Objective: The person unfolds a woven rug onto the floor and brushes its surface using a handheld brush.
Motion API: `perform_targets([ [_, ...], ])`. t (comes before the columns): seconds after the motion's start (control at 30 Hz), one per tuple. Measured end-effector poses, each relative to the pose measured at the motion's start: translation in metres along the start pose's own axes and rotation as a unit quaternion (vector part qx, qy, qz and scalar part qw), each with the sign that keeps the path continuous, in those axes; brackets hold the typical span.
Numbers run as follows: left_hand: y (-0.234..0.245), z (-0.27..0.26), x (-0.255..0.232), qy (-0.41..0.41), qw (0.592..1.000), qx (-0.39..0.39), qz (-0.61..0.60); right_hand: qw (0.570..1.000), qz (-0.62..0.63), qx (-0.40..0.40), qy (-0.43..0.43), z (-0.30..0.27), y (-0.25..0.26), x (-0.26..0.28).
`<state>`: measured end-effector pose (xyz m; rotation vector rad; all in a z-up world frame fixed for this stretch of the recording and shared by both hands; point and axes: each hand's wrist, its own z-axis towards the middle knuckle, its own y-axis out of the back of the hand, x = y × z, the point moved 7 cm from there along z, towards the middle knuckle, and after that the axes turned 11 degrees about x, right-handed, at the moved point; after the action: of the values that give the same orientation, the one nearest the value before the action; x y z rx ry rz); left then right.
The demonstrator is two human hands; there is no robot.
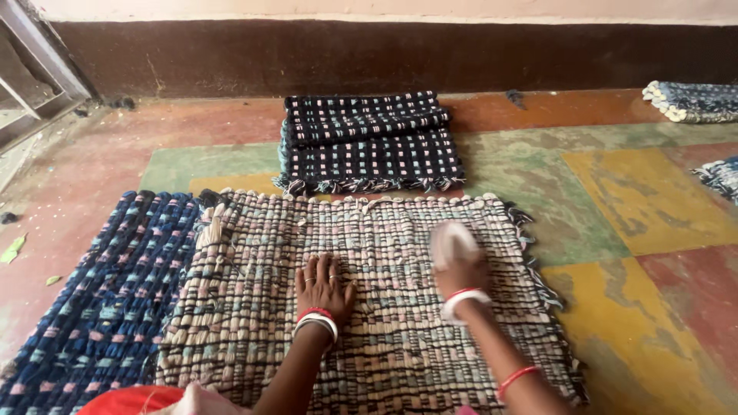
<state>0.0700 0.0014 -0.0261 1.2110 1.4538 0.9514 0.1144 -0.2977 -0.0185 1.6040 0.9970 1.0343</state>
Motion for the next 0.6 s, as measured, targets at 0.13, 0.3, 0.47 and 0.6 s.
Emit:
perform_targets([
  [0.13, -0.007, -0.011, -0.004, 0.002, 0.999, 0.035, 0.036, 0.985, 0.010, 0.077, 0.153, -0.071, 0.000, 0.083],
  [0.3, -0.002, -0.026, -0.007, 0.015, 0.995, 0.098, 0.028, 0.979, -0.032, 0.081, 0.184, -0.073, 0.018, 0.079],
  [0.47, 0.015, -0.047, -0.018, 0.014, 0.993, 0.120, 0.002, 0.997, -0.011, 0.004, 0.070, -0.037, 0.050, -0.058],
  [0.6, 0.012, -0.044, -0.028, 0.020, 0.991, 0.134, -0.010, 0.999, -0.010, 0.020, -0.045, -0.037, 0.048, -0.095],
])
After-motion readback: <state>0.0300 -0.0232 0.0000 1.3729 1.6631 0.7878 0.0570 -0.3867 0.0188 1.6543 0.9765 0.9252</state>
